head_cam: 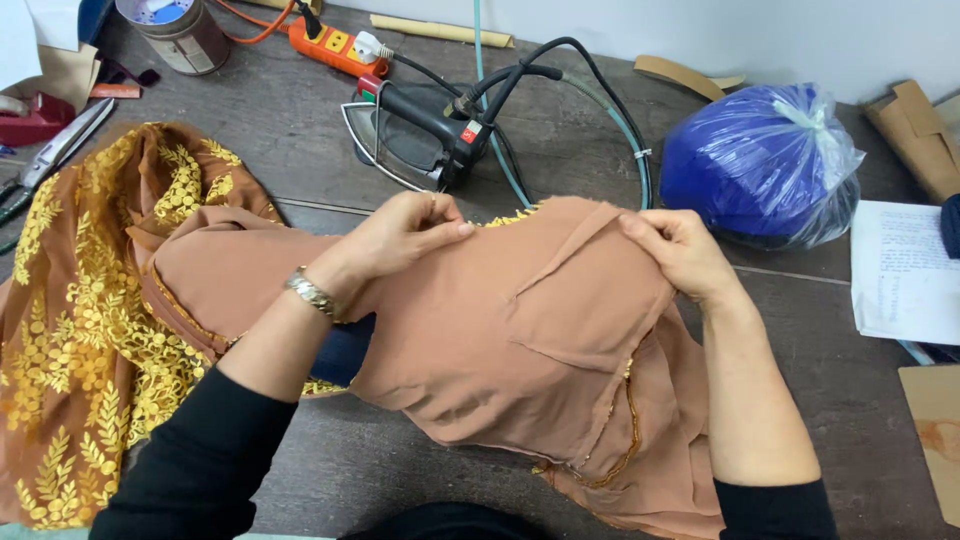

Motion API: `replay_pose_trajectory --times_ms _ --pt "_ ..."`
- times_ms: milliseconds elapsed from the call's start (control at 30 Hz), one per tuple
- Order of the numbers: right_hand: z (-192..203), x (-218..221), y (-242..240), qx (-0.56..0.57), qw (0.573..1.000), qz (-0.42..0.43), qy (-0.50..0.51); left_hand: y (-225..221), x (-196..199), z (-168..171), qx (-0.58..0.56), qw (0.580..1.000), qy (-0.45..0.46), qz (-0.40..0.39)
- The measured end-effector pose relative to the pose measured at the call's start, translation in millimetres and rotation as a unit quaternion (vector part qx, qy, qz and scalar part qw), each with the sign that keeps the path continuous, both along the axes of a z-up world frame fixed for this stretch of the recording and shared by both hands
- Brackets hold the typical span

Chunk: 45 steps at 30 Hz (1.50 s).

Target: Ironing and pressing seams on a garment using a steam iron and a wooden clapper

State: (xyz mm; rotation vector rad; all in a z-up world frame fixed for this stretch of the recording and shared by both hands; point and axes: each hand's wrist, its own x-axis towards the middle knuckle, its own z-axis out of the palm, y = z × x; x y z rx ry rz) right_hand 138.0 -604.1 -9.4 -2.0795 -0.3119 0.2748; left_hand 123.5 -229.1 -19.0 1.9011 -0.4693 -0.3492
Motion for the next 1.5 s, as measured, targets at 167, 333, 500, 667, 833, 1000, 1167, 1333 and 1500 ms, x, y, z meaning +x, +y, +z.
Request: replay_pose_trajectory --times_ms 167,333,500,667,833,1000,1167,1333,1500 --pt "-21 -1 -3 -0.008 0.999 0.01 0.039 -12 -2 -20 0.027 0.999 -0.004 0.025" --pt "-37 -3 -2 -0.042 0.998 0.012 0.037 -14 -8 -31 0.047 0.998 -0.007 0.033" --pt "-31 -16 30 -0.234 0.968 0.094 0.02 -19 -19 -33 0.094 0.995 -0.004 0.041" --pt "8 -26 30 -0.359 0.928 0.047 -0.088 -19 -49 -10 0.174 0.955 -0.197 0.137" --pt "74 -85 94 -0.159 0.94 0.05 -0.298 -54 -108 46 0.115 0.901 -0.392 0.146" --pt "48 -116 118 -0.159 0.935 0.156 -0.276 -77 -134 9 0.067 0.936 -0.32 0.127" --pt "39 -116 113 -0.123 0.947 0.125 -0.269 -76 -136 12 -0.009 0.949 -0.279 0.144" --pt "44 -115 112 -0.11 0.953 0.113 -0.26 -78 -137 11 -0.043 0.951 -0.266 0.152" --pt "64 -68 110 -0.07 0.971 0.123 -0.192 -78 -138 14 -0.048 0.952 -0.254 0.162"
